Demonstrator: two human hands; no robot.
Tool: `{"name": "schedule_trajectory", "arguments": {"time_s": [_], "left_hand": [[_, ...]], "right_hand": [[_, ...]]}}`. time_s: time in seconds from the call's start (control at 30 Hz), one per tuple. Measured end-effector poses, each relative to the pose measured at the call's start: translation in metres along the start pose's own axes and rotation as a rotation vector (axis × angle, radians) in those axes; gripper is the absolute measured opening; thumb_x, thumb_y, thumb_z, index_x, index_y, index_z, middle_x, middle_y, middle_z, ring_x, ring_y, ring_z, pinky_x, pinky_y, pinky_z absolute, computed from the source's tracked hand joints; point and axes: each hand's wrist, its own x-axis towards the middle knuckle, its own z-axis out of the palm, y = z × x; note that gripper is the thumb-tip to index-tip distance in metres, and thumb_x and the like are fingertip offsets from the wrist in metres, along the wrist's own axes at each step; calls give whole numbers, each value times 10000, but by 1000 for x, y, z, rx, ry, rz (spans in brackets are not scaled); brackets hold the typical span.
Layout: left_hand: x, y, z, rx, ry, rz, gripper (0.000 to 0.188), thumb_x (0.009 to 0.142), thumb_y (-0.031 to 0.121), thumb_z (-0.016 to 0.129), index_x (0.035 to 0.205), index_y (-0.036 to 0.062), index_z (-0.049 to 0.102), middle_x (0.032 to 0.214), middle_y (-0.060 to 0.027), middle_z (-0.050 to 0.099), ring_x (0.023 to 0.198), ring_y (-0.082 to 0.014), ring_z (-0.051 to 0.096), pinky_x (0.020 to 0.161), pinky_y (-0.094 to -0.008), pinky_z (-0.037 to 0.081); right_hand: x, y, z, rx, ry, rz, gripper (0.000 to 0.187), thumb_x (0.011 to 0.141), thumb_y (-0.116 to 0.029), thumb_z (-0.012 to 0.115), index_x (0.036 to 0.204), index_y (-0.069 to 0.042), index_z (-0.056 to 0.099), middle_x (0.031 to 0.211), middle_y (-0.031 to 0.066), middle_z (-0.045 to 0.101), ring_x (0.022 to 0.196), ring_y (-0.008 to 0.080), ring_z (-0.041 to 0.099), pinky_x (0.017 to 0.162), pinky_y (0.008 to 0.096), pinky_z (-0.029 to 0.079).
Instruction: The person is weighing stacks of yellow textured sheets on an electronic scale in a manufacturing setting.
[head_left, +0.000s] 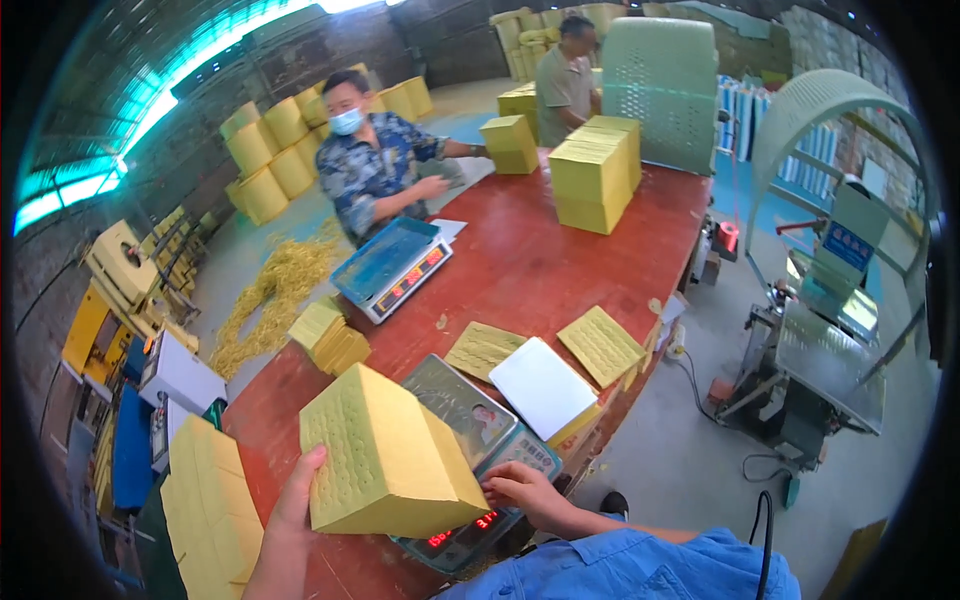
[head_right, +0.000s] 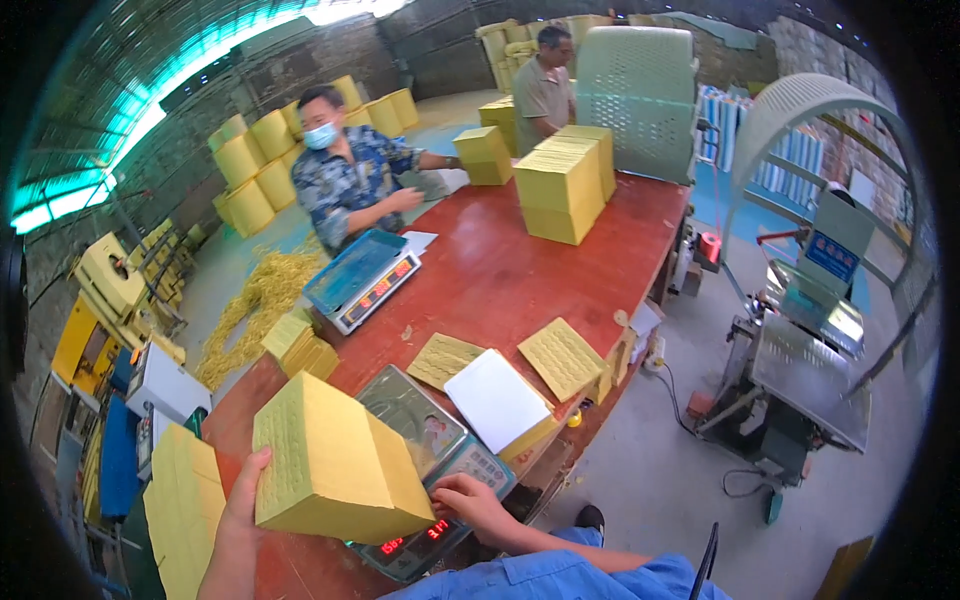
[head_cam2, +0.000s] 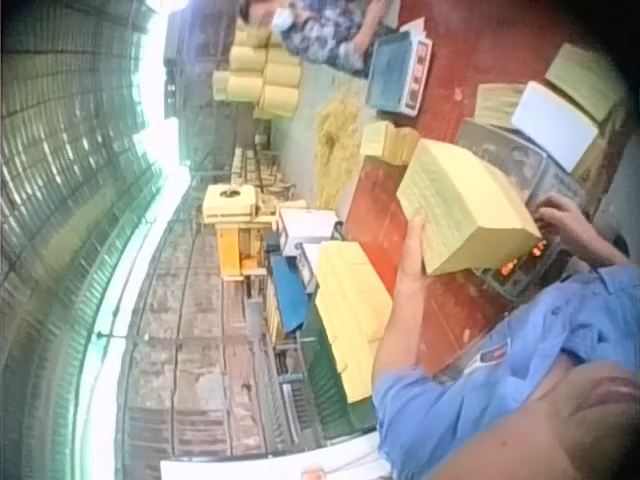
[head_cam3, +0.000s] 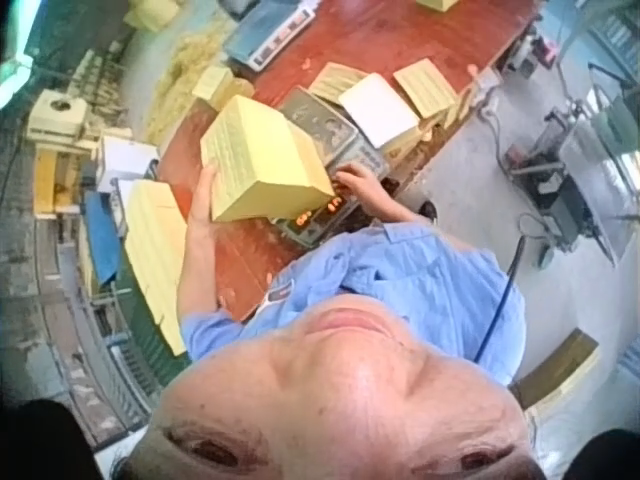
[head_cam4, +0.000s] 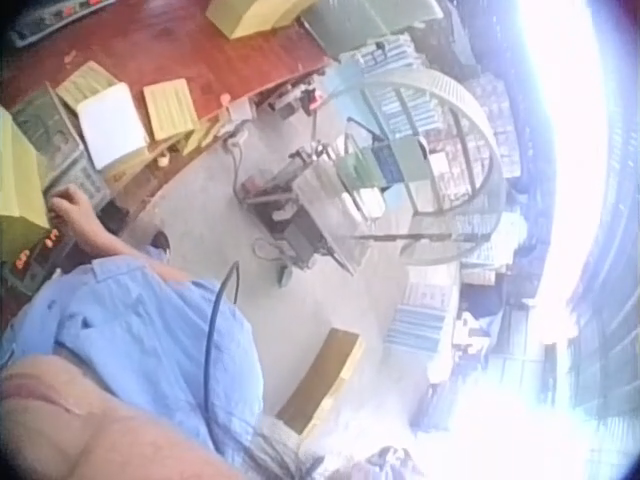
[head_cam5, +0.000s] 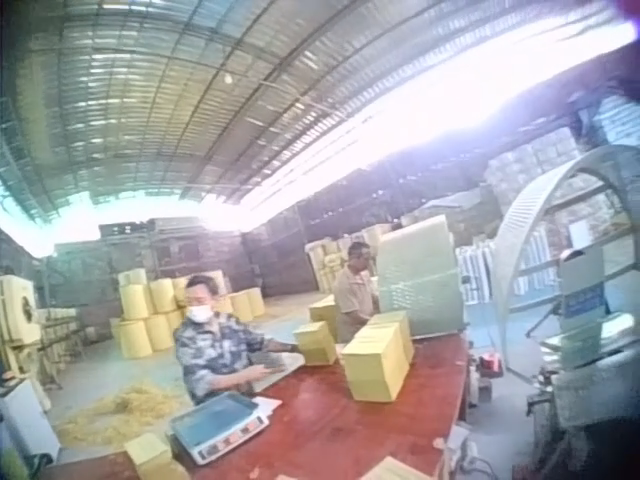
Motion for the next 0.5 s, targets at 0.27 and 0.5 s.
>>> {"name": "schedule_trajectory", "arguments": {"time_s": [0.27, 0.5], "left_hand": [[-1, -13, -10, 4, 45, 43, 573, 974, 390, 508, 1412, 27, 443, 1318, -144, 594, 1151, -259, 618, 983, -407, 502], [-23, -19, -7, -157, 75, 103, 548, 991, 409, 463, 1393, 36, 469, 1260, -134, 618, 1123, -266, 625, 948, -403, 508]], "right_hand": [[16, 3, 15, 241, -137, 244, 297, 964, -271, 625, 1136, -30, 602, 1021, 44, 633, 909, 141, 606, 799, 291, 496], [6, -17, 16, 321, -375, 320, 442, 987, -340, 600, 1290, -19, 576, 1162, 51, 664, 1049, 120, 614, 870, 264, 485]]}}
